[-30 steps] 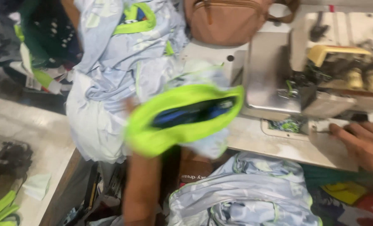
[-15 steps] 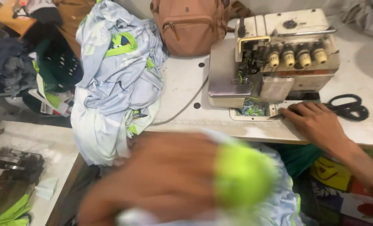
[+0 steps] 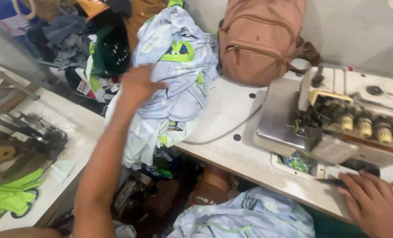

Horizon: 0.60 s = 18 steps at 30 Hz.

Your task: Using an industrial overlock sewing machine to finish the edges of patterned fabric pieces.

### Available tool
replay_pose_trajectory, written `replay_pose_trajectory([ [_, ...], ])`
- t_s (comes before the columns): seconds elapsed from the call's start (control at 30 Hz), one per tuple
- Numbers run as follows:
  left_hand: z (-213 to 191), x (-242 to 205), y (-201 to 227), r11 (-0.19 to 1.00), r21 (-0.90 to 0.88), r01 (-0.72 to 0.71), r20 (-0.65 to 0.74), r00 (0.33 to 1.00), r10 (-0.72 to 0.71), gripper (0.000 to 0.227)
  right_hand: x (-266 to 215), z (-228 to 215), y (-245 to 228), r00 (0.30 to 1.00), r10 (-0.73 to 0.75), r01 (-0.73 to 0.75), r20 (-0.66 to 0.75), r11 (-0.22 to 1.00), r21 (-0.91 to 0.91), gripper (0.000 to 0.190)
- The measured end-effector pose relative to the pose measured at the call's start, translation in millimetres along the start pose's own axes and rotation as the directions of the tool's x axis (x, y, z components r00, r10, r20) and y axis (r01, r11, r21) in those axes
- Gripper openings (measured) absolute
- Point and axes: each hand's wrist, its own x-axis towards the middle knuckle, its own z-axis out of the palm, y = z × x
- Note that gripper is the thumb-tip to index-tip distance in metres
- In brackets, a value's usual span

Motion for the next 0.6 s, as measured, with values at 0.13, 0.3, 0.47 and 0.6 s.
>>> replay_pose_trajectory([
  [0.13, -14, -16, -58, 0.965, 0.1, 0.244, 0.262, 0.929, -0.262, 0.079, -7, 1, -19, 0.965, 0.033, 0.053, -0.26, 0.947, 0.316, 0.046],
  [0.3, -63, -13, -45, 0.866, -0.445, -0.226, -0.28, 0.954, 0.105, 0.039, 41, -47, -77, 0.895, -0.103, 0.34, -0.435, 0.789, 0.511, 0.04],
  [0.47, -129, -13, 94, 0.548, -0.754, -0.364, -0.288, 0.932, 0.222, 0.024, 220, -230, -184, 0.842, 0.209, 0.411, -0.497, 0.348, 0.843, 0.074],
  [0.6, -182, -73, 149, 0.327, -0.786, -0.525, -0.237, 0.743, 0.626, 0.056, 320, -290, -191, 0.926, 0.299, 0.258, -0.232, -0.049, 0.965, 0.056],
])
